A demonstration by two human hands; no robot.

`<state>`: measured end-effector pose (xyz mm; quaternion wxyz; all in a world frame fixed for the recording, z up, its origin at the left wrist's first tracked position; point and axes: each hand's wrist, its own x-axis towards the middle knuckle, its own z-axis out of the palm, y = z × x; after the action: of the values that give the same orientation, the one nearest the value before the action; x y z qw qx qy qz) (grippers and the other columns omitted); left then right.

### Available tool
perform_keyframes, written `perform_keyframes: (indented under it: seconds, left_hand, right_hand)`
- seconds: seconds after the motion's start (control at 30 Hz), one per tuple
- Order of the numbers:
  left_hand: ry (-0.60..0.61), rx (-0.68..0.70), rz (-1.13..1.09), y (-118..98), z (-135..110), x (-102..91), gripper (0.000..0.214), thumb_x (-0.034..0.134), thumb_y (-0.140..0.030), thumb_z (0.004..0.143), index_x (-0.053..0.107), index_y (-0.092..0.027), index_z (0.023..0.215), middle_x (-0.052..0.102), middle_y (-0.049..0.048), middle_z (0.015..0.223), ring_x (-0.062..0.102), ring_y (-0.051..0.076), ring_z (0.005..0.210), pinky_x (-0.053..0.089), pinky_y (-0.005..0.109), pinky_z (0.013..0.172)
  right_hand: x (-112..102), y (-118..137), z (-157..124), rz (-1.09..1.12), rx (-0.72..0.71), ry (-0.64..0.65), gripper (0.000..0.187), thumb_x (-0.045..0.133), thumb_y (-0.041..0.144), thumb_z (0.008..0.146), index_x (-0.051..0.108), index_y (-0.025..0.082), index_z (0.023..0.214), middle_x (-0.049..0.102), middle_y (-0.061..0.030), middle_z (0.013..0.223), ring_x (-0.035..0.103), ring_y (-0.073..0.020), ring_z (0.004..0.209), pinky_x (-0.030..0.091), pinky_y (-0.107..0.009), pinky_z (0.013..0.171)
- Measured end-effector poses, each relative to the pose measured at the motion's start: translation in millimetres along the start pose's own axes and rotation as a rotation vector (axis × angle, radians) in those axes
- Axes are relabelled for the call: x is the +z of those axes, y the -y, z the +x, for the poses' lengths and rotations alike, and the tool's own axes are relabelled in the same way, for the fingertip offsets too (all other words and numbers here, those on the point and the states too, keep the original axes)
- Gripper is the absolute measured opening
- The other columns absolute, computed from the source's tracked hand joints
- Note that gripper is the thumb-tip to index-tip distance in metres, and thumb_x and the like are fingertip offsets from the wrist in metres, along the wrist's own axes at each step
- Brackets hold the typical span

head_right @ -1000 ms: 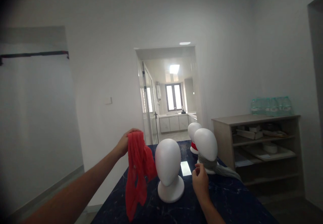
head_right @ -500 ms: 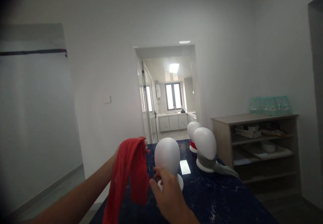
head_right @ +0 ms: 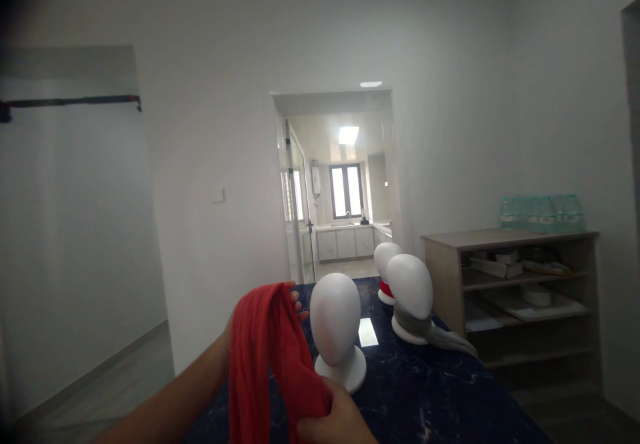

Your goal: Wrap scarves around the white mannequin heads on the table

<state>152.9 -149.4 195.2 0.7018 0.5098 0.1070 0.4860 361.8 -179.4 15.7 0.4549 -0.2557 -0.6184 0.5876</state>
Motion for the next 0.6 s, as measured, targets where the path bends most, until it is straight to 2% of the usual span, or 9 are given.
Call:
perform_keyframes:
  seconds: [0.07,0.17,0.23,0.3,0.37,0.43,0.5,0.6]
  left_hand:
    - [0.006,0.02,0.039,3.1,-9.7,-16.9,0.034,0.068,-0.026,0.095,0.073,-0.018,0.127,0.079,0.0104,0.123,0.073,0.03,0.121,0.049,0.052,0.119]
    - [-0.013,-0.006,0.204,9.9,-32.1,-40.0,0.04,0.08,-0.025,0.087,0.075,-0.022,0.127,0.077,0.008,0.133,0.068,0.03,0.131,0.046,0.047,0.122]
    - [-0.027,-0.127,0.359,14.7,-47.1,-48.9,0.045,0.084,-0.02,0.083,0.075,-0.025,0.127,0.077,0.0061,0.132,0.069,0.028,0.128,0.046,0.045,0.12]
    - [0.0,-0.315,0.494,18.9,-56.9,-50.6,0.044,0.085,-0.023,0.083,0.076,-0.025,0.127,0.079,0.0065,0.129,0.073,0.028,0.122,0.05,0.044,0.116]
    - [0.127,-0.531,0.602,23.3,-59.1,-45.1,0.047,0.087,-0.029,0.082,0.077,-0.024,0.127,0.079,0.0085,0.129,0.073,0.031,0.122,0.052,0.045,0.112]
    - [0.27,-0.653,0.733,30.2,-54.2,-32.3,0.053,0.089,-0.033,0.078,0.078,-0.024,0.128,0.078,0.0101,0.132,0.071,0.034,0.125,0.051,0.047,0.112]
    - [0.291,-0.634,0.829,42.7,-45.1,-12.8,0.058,0.086,-0.038,0.081,0.073,-0.027,0.137,0.075,0.0109,0.138,0.067,0.035,0.13,0.049,0.049,0.113]
    - [0.211,-0.451,0.771,73.0,-30.5,24.7,0.074,0.083,-0.04,0.086,0.056,-0.03,0.154,0.064,0.0115,0.153,0.059,0.032,0.14,0.045,0.048,0.117]
  right_hand:
    - [-27.0,5.4,-12.3,0.032,-0.001,-0.047,0.064,0.091,0.037,0.063,0.071,0.02,0.122,0.08,-0.0067,0.113,0.073,-0.0316,0.104,0.054,-0.042,0.092]
    - [-70.0,30.1,-31.4,0.05,-0.041,-0.153,0.055,0.092,0.041,0.064,0.069,0.021,0.109,0.079,-0.0051,0.102,0.071,-0.0263,0.092,0.052,-0.035,0.082]
    - [-95.3,54.4,-42.8,0.026,-0.066,-0.209,0.051,0.093,0.038,0.062,0.065,0.022,0.101,0.076,-0.0015,0.093,0.068,-0.0217,0.081,0.049,-0.03,0.074]
    - [-115.3,80.9,-52.3,-0.029,-0.083,-0.246,0.046,0.091,0.033,0.064,0.062,0.023,0.098,0.073,0.0016,0.088,0.064,-0.0176,0.076,0.046,-0.027,0.07]
    - [-128.2,105.7,-59.2,-0.122,-0.095,-0.248,0.036,0.085,0.025,0.069,0.063,0.022,0.097,0.071,0.0032,0.087,0.061,-0.0151,0.075,0.044,-0.025,0.069]
    - [-132.3,125.9,-62.5,-0.222,-0.098,-0.204,0.029,0.075,0.016,0.069,0.066,0.021,0.097,0.07,0.0034,0.088,0.06,-0.0146,0.077,0.043,-0.024,0.069]
    - [-126.7,140.1,-61.8,-0.307,-0.089,-0.126,0.034,0.067,0.01,0.065,0.069,0.021,0.097,0.072,0.002,0.092,0.062,-0.0158,0.08,0.044,-0.025,0.07]
    - [-104.3,149.4,-54.3,-0.431,-0.088,-0.036,0.038,0.061,0.009,0.063,0.074,0.02,0.097,0.072,0.001,0.09,0.062,-0.0166,0.079,0.045,-0.025,0.067]
